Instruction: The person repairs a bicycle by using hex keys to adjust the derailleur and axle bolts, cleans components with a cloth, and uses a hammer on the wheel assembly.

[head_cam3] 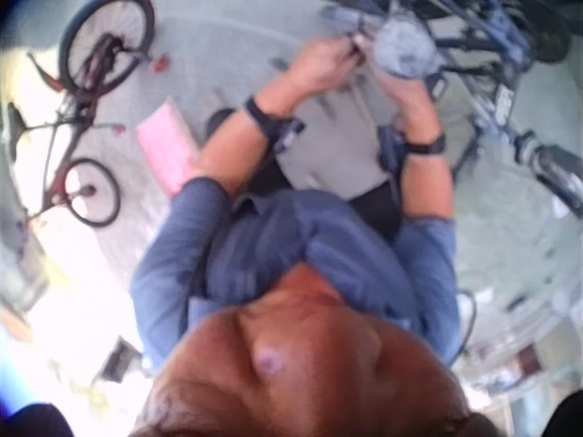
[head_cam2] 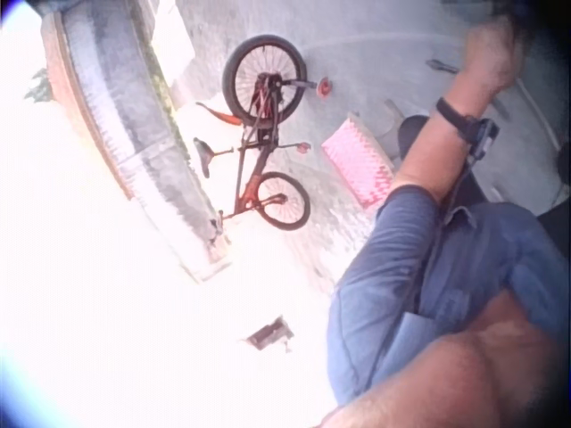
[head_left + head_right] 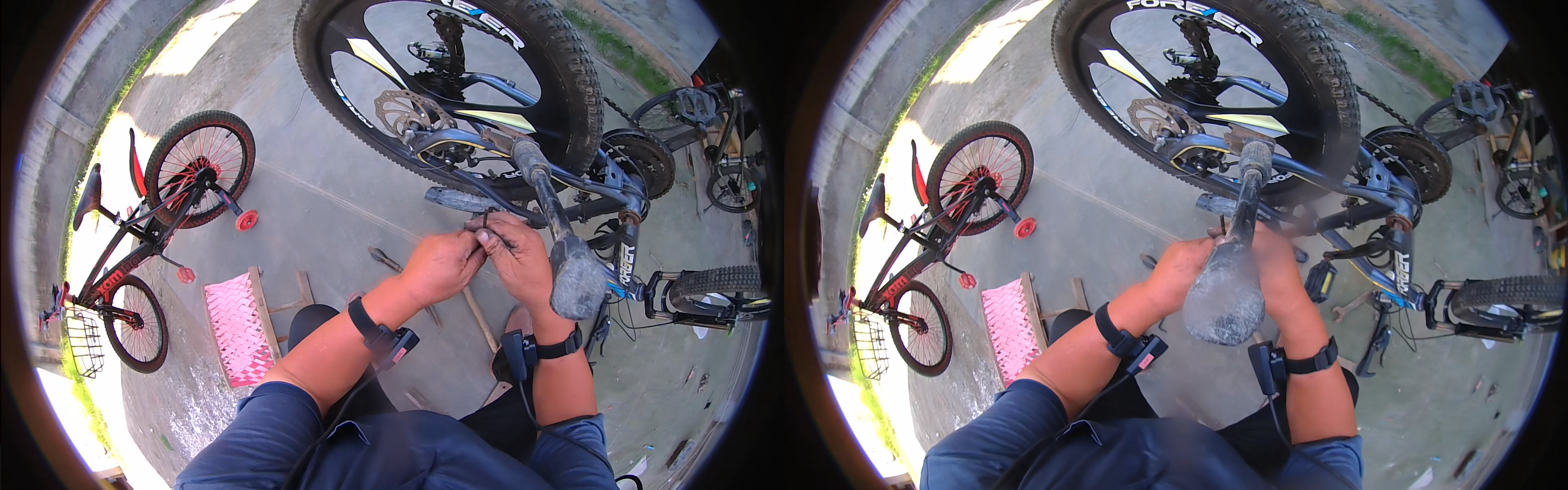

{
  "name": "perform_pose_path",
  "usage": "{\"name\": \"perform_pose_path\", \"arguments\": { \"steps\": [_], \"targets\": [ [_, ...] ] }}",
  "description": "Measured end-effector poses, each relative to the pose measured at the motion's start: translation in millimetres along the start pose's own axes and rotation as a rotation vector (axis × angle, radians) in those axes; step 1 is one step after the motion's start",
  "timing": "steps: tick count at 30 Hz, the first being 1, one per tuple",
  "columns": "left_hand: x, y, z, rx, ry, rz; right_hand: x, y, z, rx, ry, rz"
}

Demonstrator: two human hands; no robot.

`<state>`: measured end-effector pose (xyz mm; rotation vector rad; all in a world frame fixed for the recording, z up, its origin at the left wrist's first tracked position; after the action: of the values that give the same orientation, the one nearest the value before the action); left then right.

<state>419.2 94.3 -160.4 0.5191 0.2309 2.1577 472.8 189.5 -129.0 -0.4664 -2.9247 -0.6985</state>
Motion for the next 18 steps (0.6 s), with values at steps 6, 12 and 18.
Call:
{"name": "perform_pose_path", "arguments": {
  "steps": [6, 12, 18],
  "targets": [
    [22.3, 83.3, 15.7, 0.229, 0.086, 0.203, -48.3, 63.2, 35.1, 0.264, -0.189, 0.393],
    [129.7, 162.2, 179.2, 0.898, -0.860, 0.385, -74.9, 102.9, -82.5, 0.259, 0.022, 0.545],
    [186.1, 125.1, 210.1, 1.062, -0.775, 0.121, -35.3, 61.7, -174.9, -0.028, 0.303, 0.357]
  ]
}}
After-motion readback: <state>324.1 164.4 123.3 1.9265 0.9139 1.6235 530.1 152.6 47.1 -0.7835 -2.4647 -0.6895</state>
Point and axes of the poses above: each hand's wrist, its own x-axis towards the middle knuckle, its own y-axis out of the back of the hand, z = x × y, the point moved 8 cm from there along x, towards the middle knuckle, and after that the axes turned 7 degrees about -x, right-handed, at the moved point
